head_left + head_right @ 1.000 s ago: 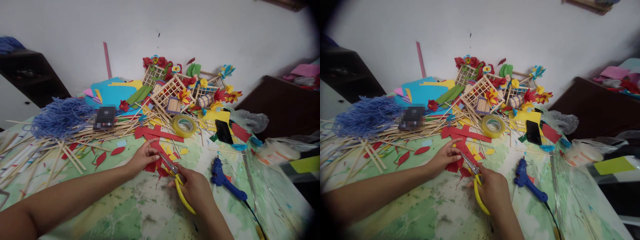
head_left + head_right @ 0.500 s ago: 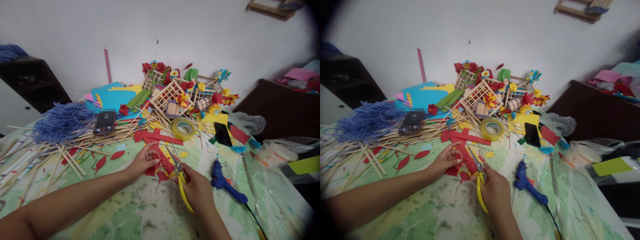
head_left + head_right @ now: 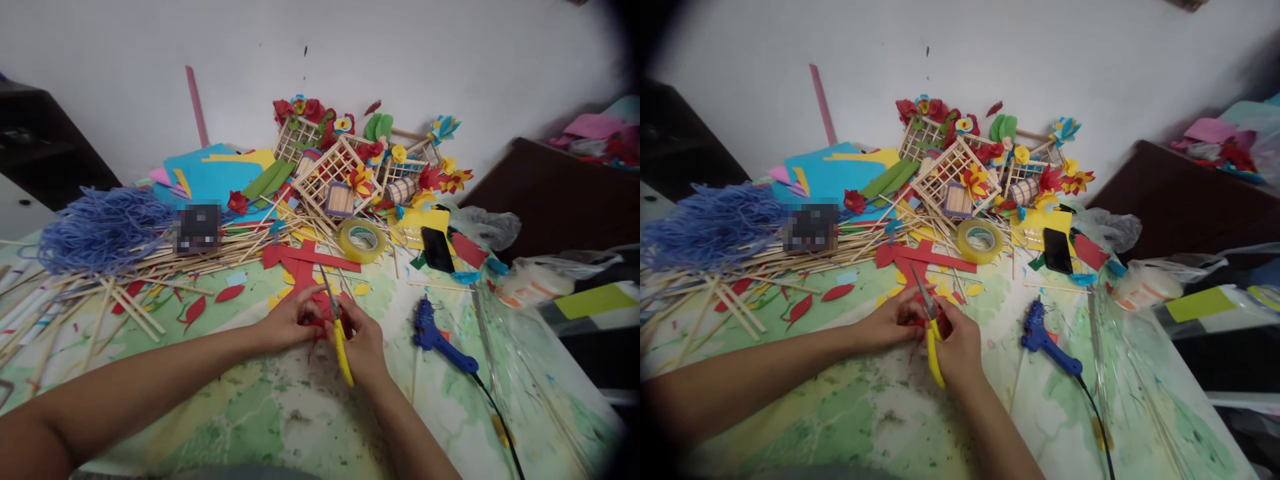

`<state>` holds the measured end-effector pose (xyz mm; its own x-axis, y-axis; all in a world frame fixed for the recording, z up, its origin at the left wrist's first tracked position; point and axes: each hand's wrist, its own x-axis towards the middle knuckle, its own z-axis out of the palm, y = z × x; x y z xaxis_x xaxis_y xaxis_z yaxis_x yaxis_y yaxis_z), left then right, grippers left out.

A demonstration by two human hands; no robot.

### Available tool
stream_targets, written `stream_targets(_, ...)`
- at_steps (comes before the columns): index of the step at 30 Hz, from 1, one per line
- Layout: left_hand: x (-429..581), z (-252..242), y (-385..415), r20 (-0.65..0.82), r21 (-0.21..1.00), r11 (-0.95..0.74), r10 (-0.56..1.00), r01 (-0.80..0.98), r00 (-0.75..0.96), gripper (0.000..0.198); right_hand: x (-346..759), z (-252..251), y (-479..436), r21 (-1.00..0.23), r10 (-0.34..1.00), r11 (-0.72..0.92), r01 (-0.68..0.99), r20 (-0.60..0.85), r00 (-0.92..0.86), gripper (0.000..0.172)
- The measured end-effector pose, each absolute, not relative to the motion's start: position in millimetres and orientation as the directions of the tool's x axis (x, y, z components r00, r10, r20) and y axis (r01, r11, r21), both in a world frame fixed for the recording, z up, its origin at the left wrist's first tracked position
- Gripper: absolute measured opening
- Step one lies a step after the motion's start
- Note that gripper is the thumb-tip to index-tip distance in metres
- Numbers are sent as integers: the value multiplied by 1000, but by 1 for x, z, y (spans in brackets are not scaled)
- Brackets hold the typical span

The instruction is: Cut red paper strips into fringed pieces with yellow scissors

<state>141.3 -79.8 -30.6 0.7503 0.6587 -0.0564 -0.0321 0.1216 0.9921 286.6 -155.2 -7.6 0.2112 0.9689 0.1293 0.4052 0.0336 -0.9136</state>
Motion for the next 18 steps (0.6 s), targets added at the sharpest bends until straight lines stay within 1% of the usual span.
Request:
stream_targets(3,140,-32,-79,-50,986,148,682,-71,730,79,287,-8,-155,-914,959,16,405,129,254,43)
stream_targets(7,141,-27,-77,-93,975,199,775,-102,625,74,288,-7,-155,-912,954,-1,410,122,274,44)
stream_targets(12,143,-21,-77,-109,954,258,775,-154,622,74,285,-5,-156,-877,973,15,480,124,195,40)
stream_targets(15,143,-22,-77,-102,954,250,789,-165,606,73,292,-3,-160,-796,976,6,605,136,169,41)
stream_targets(18,143,-23,-76,-112,954,247,819,-169,563,71,309,3,-166,-627,976,-53,777,130,172,45)
